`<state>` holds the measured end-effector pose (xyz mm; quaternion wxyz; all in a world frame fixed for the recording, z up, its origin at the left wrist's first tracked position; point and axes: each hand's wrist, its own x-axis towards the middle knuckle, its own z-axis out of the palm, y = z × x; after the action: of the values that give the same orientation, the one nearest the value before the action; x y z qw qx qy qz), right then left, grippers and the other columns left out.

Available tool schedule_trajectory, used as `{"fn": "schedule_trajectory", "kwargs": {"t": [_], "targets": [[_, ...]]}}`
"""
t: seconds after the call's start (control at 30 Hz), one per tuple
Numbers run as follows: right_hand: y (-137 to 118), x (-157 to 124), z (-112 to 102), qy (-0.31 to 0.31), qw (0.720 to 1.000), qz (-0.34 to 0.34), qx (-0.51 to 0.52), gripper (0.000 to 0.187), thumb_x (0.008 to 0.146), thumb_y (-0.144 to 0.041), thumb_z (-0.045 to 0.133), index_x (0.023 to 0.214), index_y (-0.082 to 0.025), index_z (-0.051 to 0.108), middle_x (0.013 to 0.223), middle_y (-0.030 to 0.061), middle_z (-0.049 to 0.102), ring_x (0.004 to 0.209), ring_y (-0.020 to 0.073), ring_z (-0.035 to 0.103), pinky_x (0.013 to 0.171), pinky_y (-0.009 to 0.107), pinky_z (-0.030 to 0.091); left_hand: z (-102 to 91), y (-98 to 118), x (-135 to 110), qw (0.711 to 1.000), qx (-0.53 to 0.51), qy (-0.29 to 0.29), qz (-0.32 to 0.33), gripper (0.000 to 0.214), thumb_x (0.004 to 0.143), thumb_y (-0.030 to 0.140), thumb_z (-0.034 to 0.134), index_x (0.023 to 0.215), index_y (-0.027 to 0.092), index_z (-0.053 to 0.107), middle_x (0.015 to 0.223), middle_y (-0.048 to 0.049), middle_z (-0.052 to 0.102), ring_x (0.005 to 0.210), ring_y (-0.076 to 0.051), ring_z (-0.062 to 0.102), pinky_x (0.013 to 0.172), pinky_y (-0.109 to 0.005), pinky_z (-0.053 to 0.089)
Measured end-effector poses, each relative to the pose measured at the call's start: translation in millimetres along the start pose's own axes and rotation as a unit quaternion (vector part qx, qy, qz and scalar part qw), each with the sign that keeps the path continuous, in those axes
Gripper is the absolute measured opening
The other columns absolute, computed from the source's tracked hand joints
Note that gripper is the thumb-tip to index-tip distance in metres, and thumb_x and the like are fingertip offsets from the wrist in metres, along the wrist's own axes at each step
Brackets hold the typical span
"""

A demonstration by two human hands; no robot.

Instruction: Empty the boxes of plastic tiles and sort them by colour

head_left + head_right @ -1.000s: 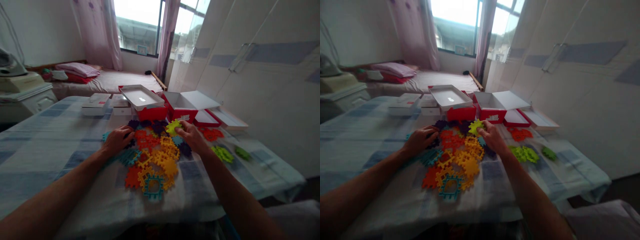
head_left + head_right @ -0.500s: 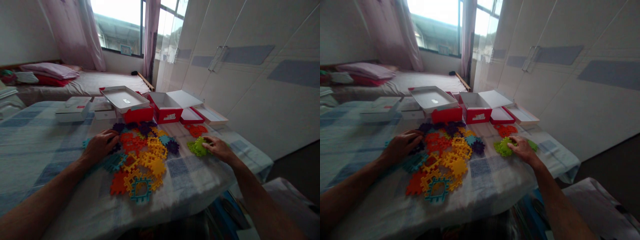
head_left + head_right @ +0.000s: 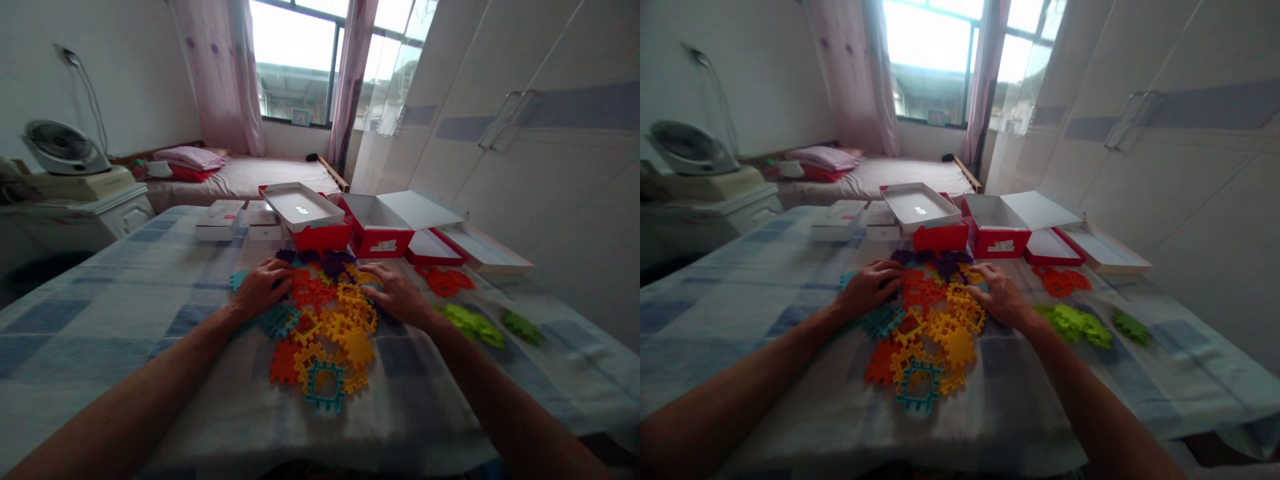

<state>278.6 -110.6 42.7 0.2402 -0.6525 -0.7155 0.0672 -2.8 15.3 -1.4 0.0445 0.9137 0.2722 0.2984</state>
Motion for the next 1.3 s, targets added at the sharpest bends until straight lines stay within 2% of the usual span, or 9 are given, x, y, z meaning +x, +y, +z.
{"fn": "schedule_trajectory", "kwargs": {"t": [0.1, 0.23, 0.37, 0.5, 0.6, 0.77, 0.9, 1.03, 1.3], "targets": [[-21, 29, 24, -0.014, 0.999, -0.002, -0.046, 0.052, 0.084, -0.044, 0.054, 0.129, -0.019, 0.050, 0.132, 0.0117, 0.052, 0.121, 0.0259, 0.047, 0.098, 0.040, 0.037, 1.2, 1, 0, 0.999, 0.001, -0.005, 0.032, 0.029, 0.090, 0.031, 0.044, 0.102, 0.020, 0.068, 0.109, -0.0073, 0.066, 0.104, -0.021, 0.057, 0.096, -0.039, 0.045], [-33, 52, 46, -0.002, 0.992, 0.056, -0.117, 0.066, 0.081, -0.051, 0.055, 0.136, -0.017, 0.043, 0.130, 0.0166, 0.053, 0.121, 0.0306, 0.046, 0.097, 0.046, 0.035, 3.0, -1, 0, 1.000, 0.002, 0.000, 0.028, 0.030, 0.091, 0.031, 0.043, 0.106, 0.019, 0.067, 0.110, -0.0082, 0.066, 0.105, -0.021, 0.057, 0.097, -0.039, 0.044], [-26, 58, 55, 0.034, 0.987, 0.079, -0.135, 0.052, 0.084, -0.037, 0.052, 0.131, -0.015, 0.049, 0.123, 0.0160, 0.058, 0.113, 0.0289, 0.052, 0.094, 0.043, 0.038, 2.0, -2, 0, 1.000, 0.003, 0.016, 0.011, 0.031, 0.092, 0.031, 0.042, 0.101, 0.018, 0.068, 0.106, -0.0078, 0.067, 0.102, -0.020, 0.058, 0.096, -0.037, 0.045], [-16, 56, 47, 0.073, 0.991, 0.094, -0.064, 0.047, 0.084, -0.034, 0.051, 0.126, -0.012, 0.054, 0.116, 0.0142, 0.061, 0.103, 0.0240, 0.059, 0.091, 0.036, 0.042, 0.3, -1, 1, 1.000, 0.003, 0.025, -0.001, 0.031, 0.093, 0.031, 0.042, 0.099, 0.017, 0.069, 0.104, -0.0076, 0.067, 0.102, -0.020, 0.057, 0.095, -0.037, 0.045], [-20, 52, 38, 0.098, 0.993, 0.060, 0.012, 0.048, 0.083, -0.034, 0.053, 0.125, -0.011, 0.055, 0.118, 0.0133, 0.062, 0.104, 0.0212, 0.059, 0.092, 0.032, 0.043, -0.2, -1, 1, 0.999, 0.004, 0.037, -0.017, 0.029, 0.091, 0.029, 0.043, 0.097, 0.017, 0.069, 0.104, -0.0073, 0.067, 0.103, -0.020, 0.057, 0.096, -0.037, 0.045], [-39, 43, 39, 0.001, 0.993, -0.048, 0.107, 0.051, 0.086, -0.047, 0.051, 0.127, -0.018, 0.054, 0.124, 0.0085, 0.060, 0.109, 0.0188, 0.057, 0.092, 0.030, 0.043, 0.0, -5, 0, 0.996, 0.007, 0.065, -0.062, 0.029, 0.091, 0.031, 0.044, 0.098, 0.017, 0.068, 0.107, -0.0074, 0.066, 0.106, -0.021, 0.056, 0.098, -0.038, 0.044], [-39, 42, 47, 0.031, 0.998, 0.020, -0.042, 0.047, 0.088, -0.050, 0.047, 0.120, -0.018, 0.059, 0.121, 0.0121, 0.059, 0.113, 0.0255, 0.052, 0.095, 0.040, 0.038, 0.1, -4, 0, 0.995, 0.005, 0.069, -0.076, 0.029, 0.090, 0.032, 0.043, 0.098, 0.019, 0.068, 0.107, -0.0070, 0.066, 0.107, -0.021, 0.056, 0.098, -0.038, 0.044], [-34, 45, 57, 0.016, 0.982, 0.062, -0.176, 0.046, 0.084, -0.055, 0.049, 0.100, -0.017, 0.067, 0.116, 0.0152, 0.058, 0.111, 0.0310, 0.047, 0.092, 0.046, 0.036, 0.5, -3, 0, 0.997, 0.000, 0.052, -0.058, 0.030, 0.091, 0.033, 0.042, 0.098, 0.018, 0.067, 0.107, -0.0068, 0.066, 0.107, -0.021, 0.055, 0.098, -0.039, 0.044], [-43, 49, 66, 0.018, 0.980, 0.052, -0.194, 0.033, 0.082, -0.044, 0.053, 0.097, -0.017, 0.065, 0.109, 0.0128, 0.061, 0.106, 0.0283, 0.050, 0.086, 0.040, 0.035, 1.6, -6, 0, 0.997, 0.008, 0.052, -0.060, 0.031, 0.090, 0.033, 0.042, 0.099, 0.019, 0.068, 0.108, -0.0071, 0.066, 0.107, -0.021, 0.056, 0.098, -0.039, 0.044]]}}
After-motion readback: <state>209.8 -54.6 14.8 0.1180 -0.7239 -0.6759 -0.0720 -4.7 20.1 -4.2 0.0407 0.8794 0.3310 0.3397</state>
